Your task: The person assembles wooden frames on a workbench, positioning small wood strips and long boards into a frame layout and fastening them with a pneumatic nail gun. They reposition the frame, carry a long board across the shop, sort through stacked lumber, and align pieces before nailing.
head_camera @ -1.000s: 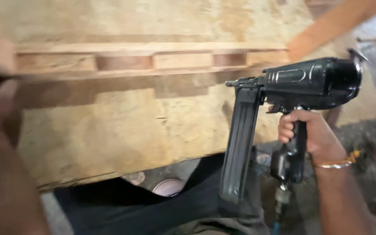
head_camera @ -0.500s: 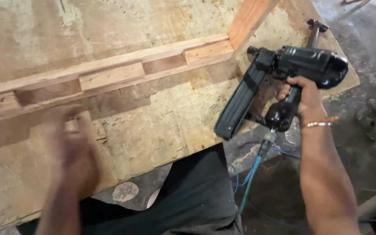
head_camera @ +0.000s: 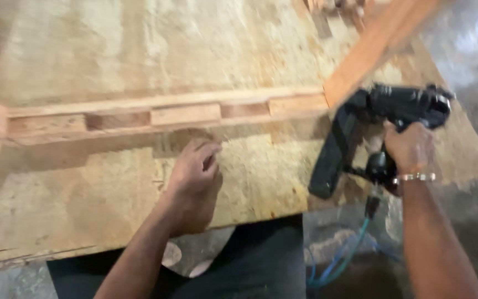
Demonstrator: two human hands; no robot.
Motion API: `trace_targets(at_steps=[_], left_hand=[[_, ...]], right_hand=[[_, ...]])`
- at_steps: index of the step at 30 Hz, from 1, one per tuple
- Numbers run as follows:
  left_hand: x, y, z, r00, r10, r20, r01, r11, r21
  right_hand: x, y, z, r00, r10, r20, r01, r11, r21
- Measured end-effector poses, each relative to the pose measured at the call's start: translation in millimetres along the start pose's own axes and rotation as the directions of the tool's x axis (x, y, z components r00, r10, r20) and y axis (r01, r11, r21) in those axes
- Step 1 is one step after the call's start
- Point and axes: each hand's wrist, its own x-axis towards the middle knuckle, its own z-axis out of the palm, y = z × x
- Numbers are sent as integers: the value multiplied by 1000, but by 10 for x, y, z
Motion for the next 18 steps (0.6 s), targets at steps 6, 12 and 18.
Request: trace_targets(at_steps=[6,12,18], left_hand=[[6,-174,-545,980,-80,-182,101,989,107],[163,-110,-1279,951,-42,-306,100,979,175],[1194,755,-2273,780,525,-342,-294,788,540]], right_hand=[[237,-863,-166,959,-106,-261,270,610,744],[793,-1450,244,920,-33,-390,294,717,632],[710,-1511,81,918,-9,-398,267,755,599]])
